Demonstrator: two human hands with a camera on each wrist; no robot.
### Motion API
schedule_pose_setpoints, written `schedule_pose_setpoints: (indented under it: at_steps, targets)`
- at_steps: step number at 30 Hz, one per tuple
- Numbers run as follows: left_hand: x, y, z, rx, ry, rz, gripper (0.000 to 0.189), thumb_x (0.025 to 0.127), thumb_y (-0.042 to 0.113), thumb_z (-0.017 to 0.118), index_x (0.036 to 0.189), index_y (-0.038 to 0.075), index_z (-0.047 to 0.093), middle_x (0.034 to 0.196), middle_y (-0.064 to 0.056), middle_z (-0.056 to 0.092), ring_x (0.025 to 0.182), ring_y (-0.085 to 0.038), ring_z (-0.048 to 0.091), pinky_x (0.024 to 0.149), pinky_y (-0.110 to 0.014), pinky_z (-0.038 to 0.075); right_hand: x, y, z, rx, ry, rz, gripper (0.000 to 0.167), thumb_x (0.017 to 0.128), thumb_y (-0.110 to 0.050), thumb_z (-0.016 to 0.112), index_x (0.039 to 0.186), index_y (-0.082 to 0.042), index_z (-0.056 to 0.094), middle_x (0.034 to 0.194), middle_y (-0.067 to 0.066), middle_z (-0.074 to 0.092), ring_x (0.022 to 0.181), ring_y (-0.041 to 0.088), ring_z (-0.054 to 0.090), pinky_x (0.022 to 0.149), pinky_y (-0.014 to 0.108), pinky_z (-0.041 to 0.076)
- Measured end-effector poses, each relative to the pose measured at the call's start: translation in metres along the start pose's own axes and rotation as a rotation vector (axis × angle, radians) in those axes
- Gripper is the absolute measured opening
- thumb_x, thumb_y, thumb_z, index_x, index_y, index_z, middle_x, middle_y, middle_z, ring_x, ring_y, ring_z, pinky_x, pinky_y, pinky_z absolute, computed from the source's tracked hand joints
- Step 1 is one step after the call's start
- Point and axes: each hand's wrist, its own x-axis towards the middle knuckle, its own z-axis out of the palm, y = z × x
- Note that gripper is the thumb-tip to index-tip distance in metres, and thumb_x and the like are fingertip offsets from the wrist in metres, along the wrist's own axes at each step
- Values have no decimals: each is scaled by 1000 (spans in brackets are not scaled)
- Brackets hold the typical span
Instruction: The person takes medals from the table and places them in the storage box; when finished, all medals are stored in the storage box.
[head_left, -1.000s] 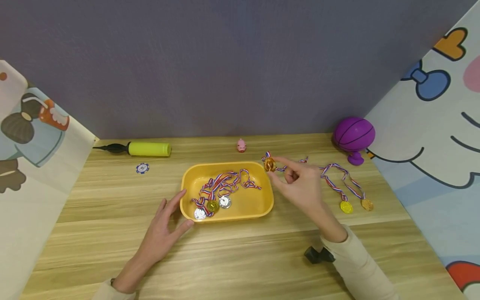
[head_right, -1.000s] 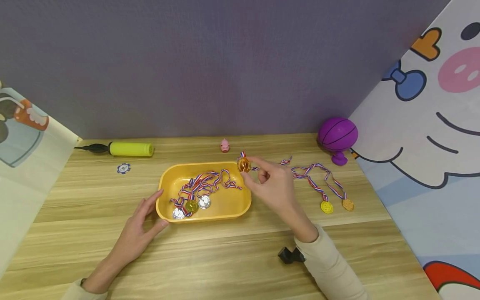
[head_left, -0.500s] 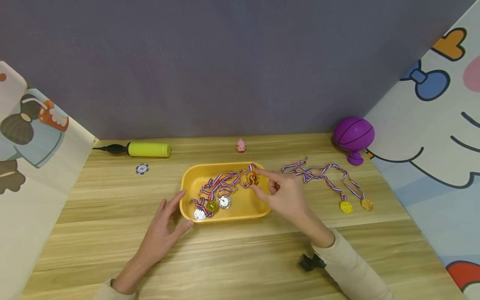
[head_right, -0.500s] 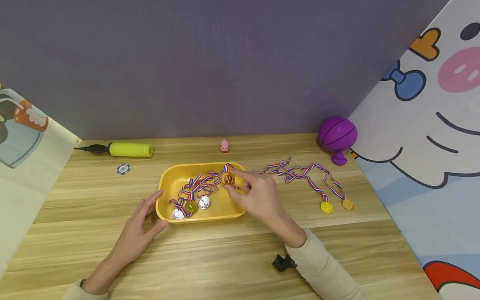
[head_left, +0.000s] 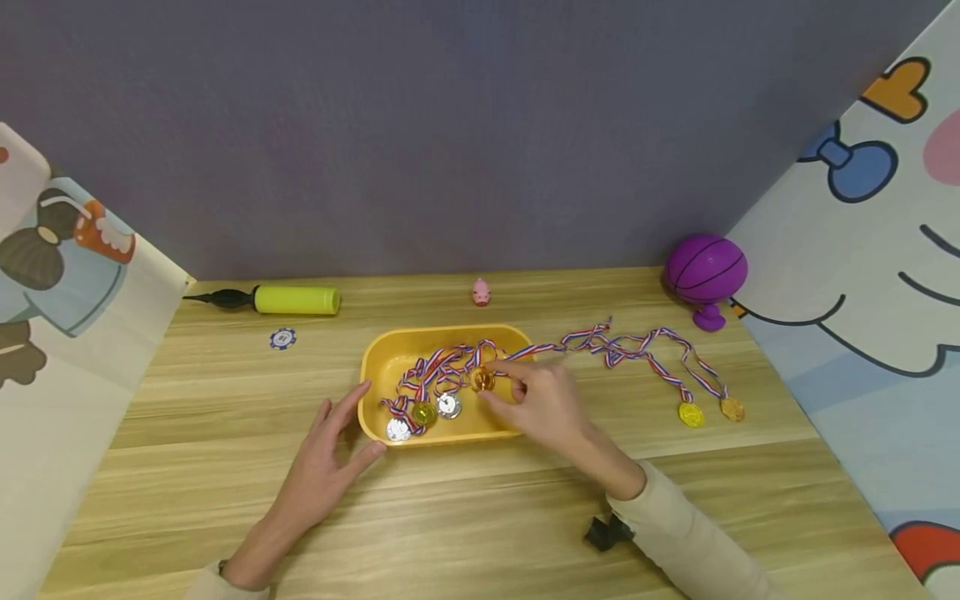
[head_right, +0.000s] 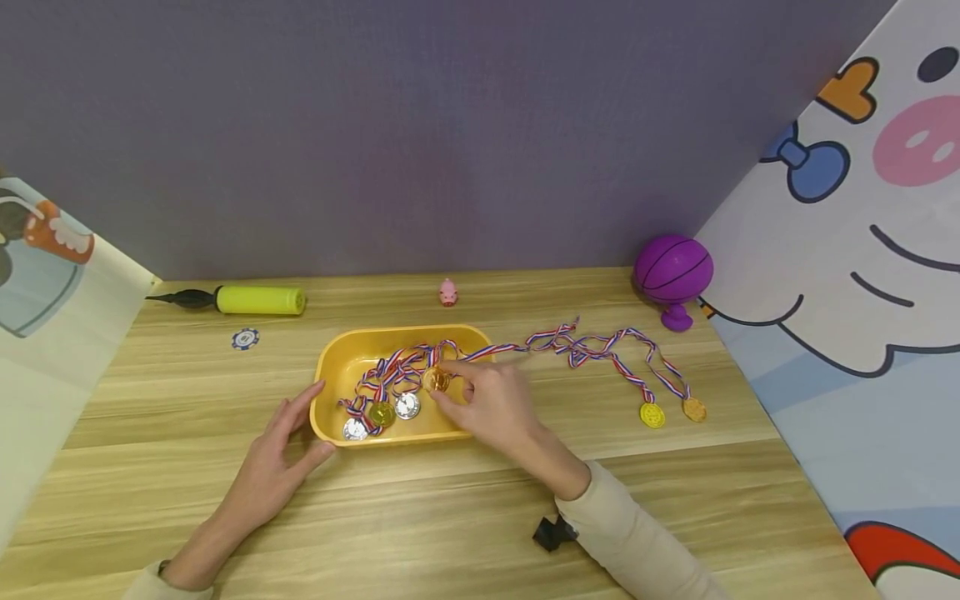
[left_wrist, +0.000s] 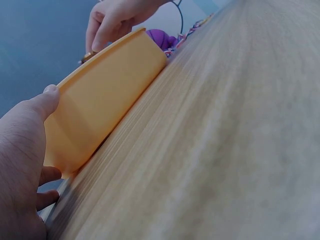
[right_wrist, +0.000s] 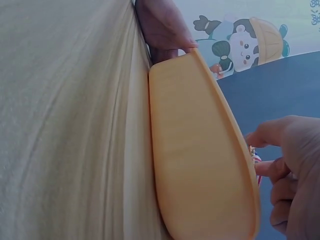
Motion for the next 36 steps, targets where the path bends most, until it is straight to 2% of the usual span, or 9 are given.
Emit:
schedule_pose_setpoints:
  at_steps: [3, 9, 15, 18, 22, 25, 29, 32, 36]
  targets:
    - [0, 0, 0, -1, 0, 1, 85, 100, 27, 83, 173, 27, 40, 162, -21, 58, 147, -49, 56, 140, -57, 8, 1, 0, 2, -22, -51, 16, 35, 88, -25, 93, 118, -7, 87, 54, -15, 45, 49, -5, 31, 45, 19, 26]
    - [0, 0, 0, -3, -8, -15, 85, 101, 29, 83, 174, 28, 39, 164, -21, 56, 149, -50, 54, 140, -59, 8, 7, -3, 8, -141, -134, 14, 37, 89, -34, 93, 119, -14, 87, 52, -17, 43, 47, -3, 33, 43, 21, 27]
    - [-1, -1, 1, -3, -7, -16, 86, 100, 29, 83, 174, 29, 38, 164, -20, 56, 150, -49, 52, 140, -59, 8, 10, -3, 12, -199, -210, 10, 35, 92, -37, 91, 118, -15, 88, 49, -19, 31, 45, -3, 26, 41, 17, 20]
    - [-1, -1, 0, -6, -12, -22, 86, 100, 29, 83, 174, 29, 38, 164, -20, 56, 151, -50, 51, 139, -62, 8, 11, -2, 15, -233, -216, -21, 27, 93, -37, 91, 110, -15, 88, 51, -18, 29, 46, -2, 26, 41, 16, 18]
    - [-1, 0, 0, -12, -19, -40, 86, 100, 30, 83, 174, 30, 38, 165, -20, 54, 152, -51, 49, 138, -66, 9, 12, 0, 16, -277, -226, -34, 20, 93, -39, 90, 90, -21, 82, 54, -17, 34, 48, 0, 31, 42, 18, 19]
    - [-1, 0, -1, -13, -17, -44, 86, 100, 30, 83, 174, 30, 38, 166, -21, 54, 153, -52, 48, 137, -67, 9, 14, 0, 16, -283, -267, -13, 31, 92, -41, 92, 76, -24, 72, 54, -15, 35, 49, 2, 33, 42, 20, 21]
    - [-1, 0, -1, -14, -10, -36, 86, 100, 29, 83, 174, 29, 38, 166, -20, 54, 152, -52, 49, 138, -65, 9, 17, 0, 16, -260, -347, 26, 48, 91, -42, 92, 64, -26, 56, 54, -15, 36, 49, 3, 34, 42, 20, 23]
    - [-1, 0, 0, -12, -6, -28, 86, 100, 29, 83, 174, 29, 38, 165, -20, 55, 150, -51, 51, 139, -63, 8, 19, 0, 17, -242, -394, 49, 53, 92, -41, 92, 62, -27, 50, 54, -15, 37, 50, 3, 33, 43, 20, 24]
    - [-1, 0, 0, -7, -4, -18, 86, 100, 29, 84, 174, 29, 38, 164, -20, 56, 149, -51, 53, 139, -63, 8, 21, 0, 18, -235, -430, 74, 54, 91, -39, 93, 60, -27, 50, 54, -14, 39, 50, 3, 34, 43, 20, 24]
